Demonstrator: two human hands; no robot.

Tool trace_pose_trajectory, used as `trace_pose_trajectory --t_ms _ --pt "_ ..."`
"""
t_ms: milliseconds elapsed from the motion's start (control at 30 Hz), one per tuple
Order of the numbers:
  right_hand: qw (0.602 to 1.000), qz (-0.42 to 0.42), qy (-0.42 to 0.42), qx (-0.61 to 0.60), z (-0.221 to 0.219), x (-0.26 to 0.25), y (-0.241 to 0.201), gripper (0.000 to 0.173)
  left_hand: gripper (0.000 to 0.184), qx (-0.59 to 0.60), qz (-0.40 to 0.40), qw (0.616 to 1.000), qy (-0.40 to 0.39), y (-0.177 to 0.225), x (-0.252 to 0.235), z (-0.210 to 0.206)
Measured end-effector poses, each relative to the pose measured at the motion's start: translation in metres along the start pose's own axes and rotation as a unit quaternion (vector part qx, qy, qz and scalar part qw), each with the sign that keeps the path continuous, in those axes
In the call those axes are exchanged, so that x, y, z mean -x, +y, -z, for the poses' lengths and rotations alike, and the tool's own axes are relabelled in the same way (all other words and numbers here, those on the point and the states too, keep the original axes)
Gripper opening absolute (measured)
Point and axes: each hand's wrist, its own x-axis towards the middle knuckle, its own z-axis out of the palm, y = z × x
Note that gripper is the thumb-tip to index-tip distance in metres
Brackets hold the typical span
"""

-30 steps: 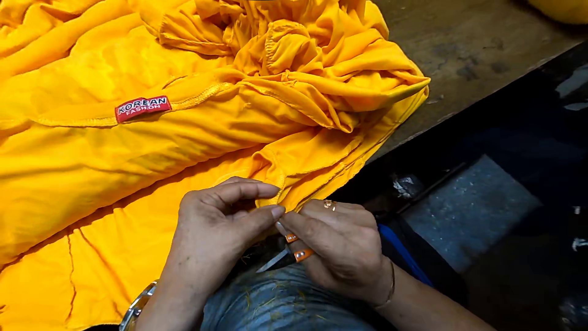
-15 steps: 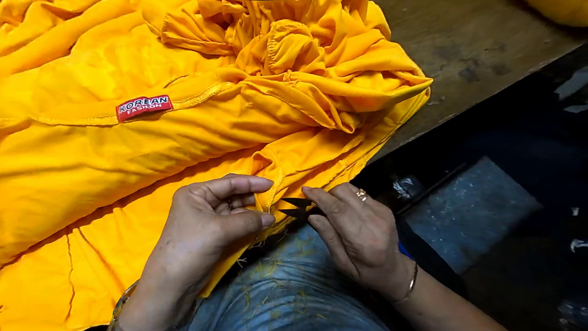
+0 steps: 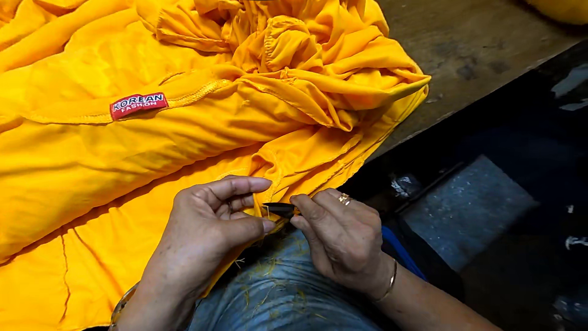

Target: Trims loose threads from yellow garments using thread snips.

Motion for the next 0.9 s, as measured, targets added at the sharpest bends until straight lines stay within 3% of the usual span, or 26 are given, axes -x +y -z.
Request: trace_pose_trajectory --t_ms 433,567,667,733,900 --pt "1.0 -0.009 -0.015 0.012 0.002 0.001 -0.001 0.027 0.06 0.019 0.014 0.999 -0.026 -0.004 0.001 0.0" --pt "0.993 -0.074 -0.015 -0.095 0.011 0.003 0.004 0.031 0.064 -0.032 -0.017 0.998 -0.047 -0.002 0.01 0.001" --pt "0.946 -0.192 -0.01 -0.261 0.026 0.007 0.006 0.033 0.053 -0.085 -0.078 0.993 -0.02 -0.007 0.03 -0.007" --pt "0.92 -0.232 -0.015 -0.317 0.034 0.007 0.009 0.022 0.042 -0.094 -0.116 0.989 -0.019 -0.017 0.047 -0.013" --pt "0.938 -0.232 -0.042 -0.254 0.04 -0.02 0.012 0.018 0.013 -0.046 -0.095 0.986 -0.127 -0.041 0.084 -0.032"
